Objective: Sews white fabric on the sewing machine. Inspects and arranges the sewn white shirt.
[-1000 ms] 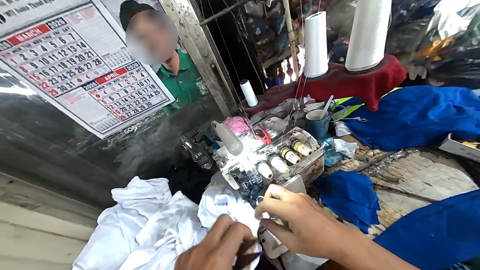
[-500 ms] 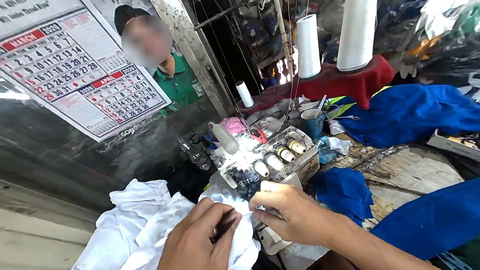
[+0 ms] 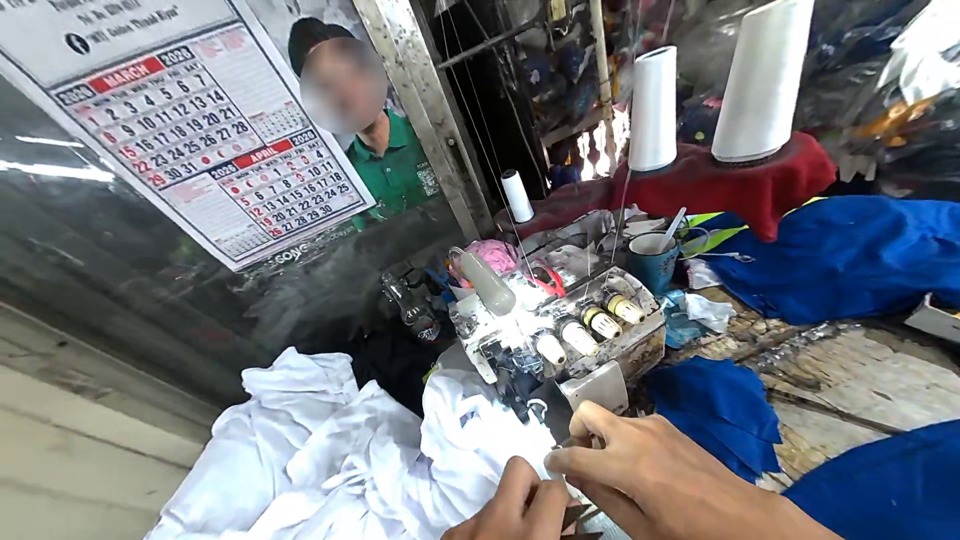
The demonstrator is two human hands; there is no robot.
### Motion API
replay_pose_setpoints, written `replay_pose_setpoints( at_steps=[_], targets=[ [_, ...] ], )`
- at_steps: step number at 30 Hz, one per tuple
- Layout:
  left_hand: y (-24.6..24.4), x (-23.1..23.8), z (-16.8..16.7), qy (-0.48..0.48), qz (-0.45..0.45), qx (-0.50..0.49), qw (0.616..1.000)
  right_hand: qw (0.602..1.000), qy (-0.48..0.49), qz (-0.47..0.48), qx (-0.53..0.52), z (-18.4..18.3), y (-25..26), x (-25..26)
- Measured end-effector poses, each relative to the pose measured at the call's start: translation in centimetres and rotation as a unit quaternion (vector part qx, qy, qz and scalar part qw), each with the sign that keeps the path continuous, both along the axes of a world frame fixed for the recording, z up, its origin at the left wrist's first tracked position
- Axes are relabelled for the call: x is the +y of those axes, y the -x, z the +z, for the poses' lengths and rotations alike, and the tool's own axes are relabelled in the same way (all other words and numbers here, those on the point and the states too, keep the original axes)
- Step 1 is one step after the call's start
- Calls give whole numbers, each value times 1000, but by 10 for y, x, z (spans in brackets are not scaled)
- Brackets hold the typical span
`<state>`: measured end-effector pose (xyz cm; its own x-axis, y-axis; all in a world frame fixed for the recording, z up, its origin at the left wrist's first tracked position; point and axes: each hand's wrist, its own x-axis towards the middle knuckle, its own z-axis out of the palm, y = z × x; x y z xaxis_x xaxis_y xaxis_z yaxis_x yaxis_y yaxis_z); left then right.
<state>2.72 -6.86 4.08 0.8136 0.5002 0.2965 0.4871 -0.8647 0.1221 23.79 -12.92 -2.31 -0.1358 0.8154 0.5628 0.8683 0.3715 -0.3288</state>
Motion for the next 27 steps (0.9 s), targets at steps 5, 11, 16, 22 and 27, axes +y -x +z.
replay_pose_setpoints(
  at_steps=[5, 11, 16, 22, 27],
  targets=[
    [-9, 12, -9, -26, 25, -30, 999, 999, 22, -26, -5, 0, 2, 3],
    [-14, 17, -9, -32, 42, -38, 998, 998, 25, -50, -7, 1, 4, 5],
    [-14, 20, -2, -29, 56, -27, 998, 997, 49, -57, 3, -2, 4, 5],
    [-5, 37, -1, -7, 55, -27, 998, 996, 64, -59, 34, -9, 6, 3],
    [32, 88, 1, 93, 24, -42, 995, 990, 85, -2, 116, 3, 28, -12]
  ],
)
